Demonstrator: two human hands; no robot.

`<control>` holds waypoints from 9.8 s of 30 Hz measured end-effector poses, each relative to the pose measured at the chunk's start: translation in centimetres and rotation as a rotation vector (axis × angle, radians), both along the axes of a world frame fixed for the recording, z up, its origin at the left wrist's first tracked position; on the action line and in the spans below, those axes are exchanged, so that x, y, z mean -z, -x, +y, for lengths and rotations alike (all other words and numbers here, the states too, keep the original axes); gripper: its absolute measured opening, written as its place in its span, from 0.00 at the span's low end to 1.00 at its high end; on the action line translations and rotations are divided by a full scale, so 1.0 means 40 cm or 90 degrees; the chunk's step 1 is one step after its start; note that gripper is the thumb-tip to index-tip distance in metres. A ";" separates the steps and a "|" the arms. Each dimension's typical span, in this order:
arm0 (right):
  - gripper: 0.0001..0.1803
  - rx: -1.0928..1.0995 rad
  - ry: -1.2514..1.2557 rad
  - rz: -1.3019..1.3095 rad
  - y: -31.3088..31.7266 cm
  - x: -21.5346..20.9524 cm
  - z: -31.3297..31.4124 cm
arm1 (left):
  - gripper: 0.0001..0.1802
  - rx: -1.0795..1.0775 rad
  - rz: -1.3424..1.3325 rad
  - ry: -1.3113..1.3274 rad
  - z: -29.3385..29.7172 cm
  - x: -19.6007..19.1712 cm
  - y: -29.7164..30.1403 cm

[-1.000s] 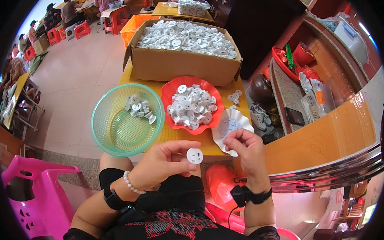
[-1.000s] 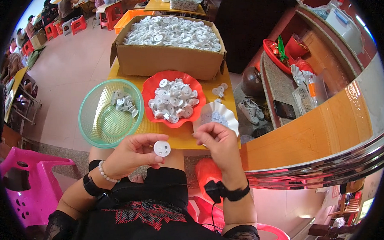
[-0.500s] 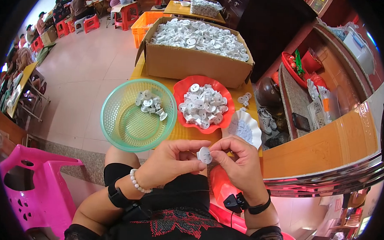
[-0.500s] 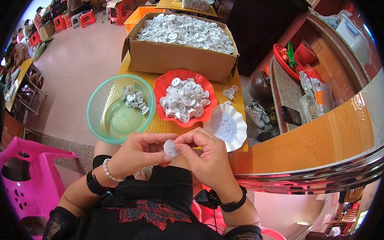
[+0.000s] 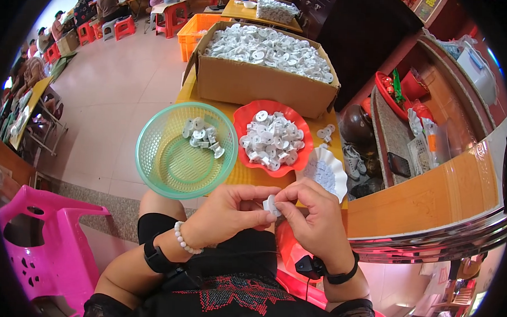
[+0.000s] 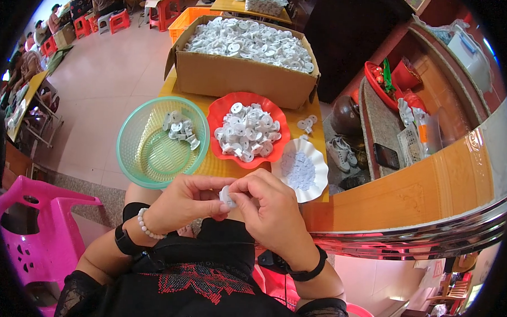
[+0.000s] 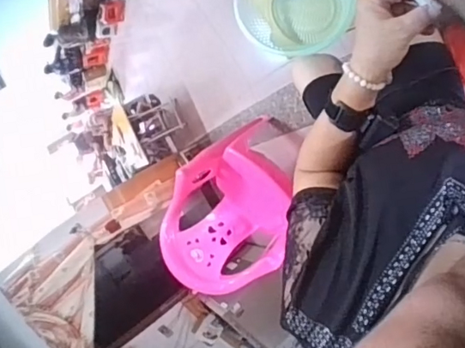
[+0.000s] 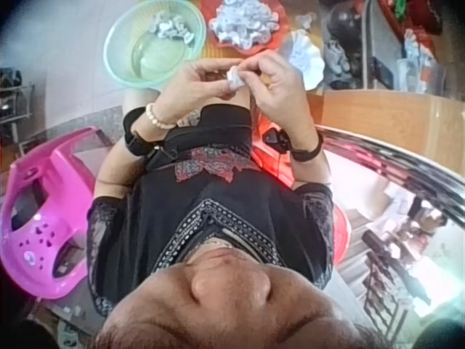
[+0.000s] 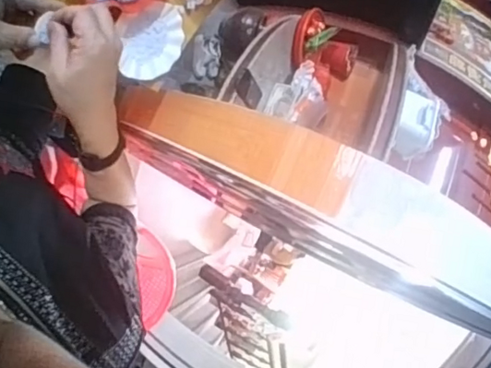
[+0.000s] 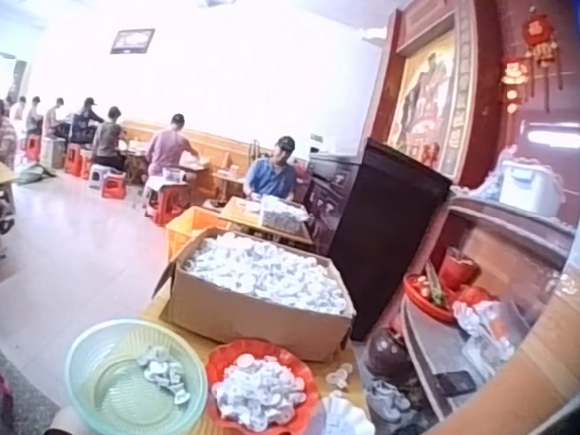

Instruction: Assembling small white plastic components by hand at a workshop table.

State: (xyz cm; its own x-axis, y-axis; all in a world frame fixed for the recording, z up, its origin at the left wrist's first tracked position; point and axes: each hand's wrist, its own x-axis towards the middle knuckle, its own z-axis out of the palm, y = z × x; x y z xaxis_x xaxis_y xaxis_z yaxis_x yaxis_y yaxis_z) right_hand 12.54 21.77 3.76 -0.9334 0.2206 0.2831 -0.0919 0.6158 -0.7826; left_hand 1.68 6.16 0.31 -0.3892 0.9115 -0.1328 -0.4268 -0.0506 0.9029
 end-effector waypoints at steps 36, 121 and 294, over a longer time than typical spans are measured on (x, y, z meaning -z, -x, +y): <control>0.03 0.006 0.015 0.001 0.001 0.004 0.006 | 0.24 -0.023 0.018 0.000 0.014 0.010 -0.004; 0.06 0.297 0.228 -0.032 -0.056 0.244 0.322 | 0.24 0.076 -0.411 -0.154 -0.025 0.042 0.022; 0.13 0.171 0.151 -0.680 -0.662 1.570 -0.312 | 0.13 -0.370 0.316 0.700 -0.031 0.106 0.212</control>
State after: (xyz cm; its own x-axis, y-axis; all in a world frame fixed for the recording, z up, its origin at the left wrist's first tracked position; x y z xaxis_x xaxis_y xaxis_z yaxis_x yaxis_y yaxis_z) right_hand 39.02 9.30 -59.04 -0.5864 0.3924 -0.7086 0.8083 0.3399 -0.4807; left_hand -6.81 4.90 -3.91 -0.9018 0.1099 -0.4178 -0.2082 0.7368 0.6432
